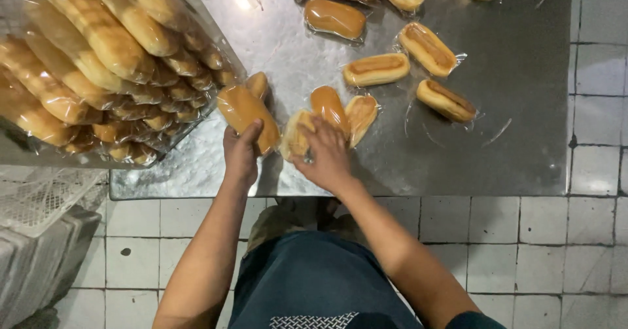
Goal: The person picks up wrapped bread rolls from a metal table and stacks them into a white plastic crate.
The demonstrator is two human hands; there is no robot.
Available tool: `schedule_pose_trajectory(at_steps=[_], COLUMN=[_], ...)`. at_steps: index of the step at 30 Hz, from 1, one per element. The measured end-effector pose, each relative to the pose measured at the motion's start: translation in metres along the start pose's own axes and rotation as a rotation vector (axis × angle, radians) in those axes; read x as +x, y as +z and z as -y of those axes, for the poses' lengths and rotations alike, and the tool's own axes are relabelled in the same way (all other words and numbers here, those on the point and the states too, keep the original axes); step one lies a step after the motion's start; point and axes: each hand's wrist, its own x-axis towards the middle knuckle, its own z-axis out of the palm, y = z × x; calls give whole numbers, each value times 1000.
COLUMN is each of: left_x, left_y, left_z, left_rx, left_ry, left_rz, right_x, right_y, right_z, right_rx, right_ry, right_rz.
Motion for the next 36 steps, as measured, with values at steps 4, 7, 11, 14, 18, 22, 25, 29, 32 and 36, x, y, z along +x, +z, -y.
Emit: schedule_pose_trajectory(at_steps=[4,7,11,14,18,22,25,29,32,36], left_x=[-1,-7,8,8,-40,-52,-57,-50,-47,-49], left_y=[2,-6,-48,-77,-100,-137,-137,-143,-153,-147], left_z=[-6,-32,-17,-12,-37,-5,-1,6,13,-1], left_rx=[188,363,127,-155,79,238,256,372,425,583], left_ry=[97,295,117,-72,-237,-382,-479,-451,-450,-423], left_rz=[-50,-13,30,229,355,454,485,568,586,681], right_x=[13,4,-9,4,17,30,22,20,30,51], right_y=[46,63,91,111,83,13,58,98,106,54], right_z=[-7,-42,-66,-57,-8,80,77,62,65,115], right_rx=[-257,-311,-108,364,399,928,1010,1226,1136,1209], right_ry=[-137,-215,-26,601,700,872,856,953,892,763], right_rz=[290,21,-6,189,158,620,780,820,842,726])
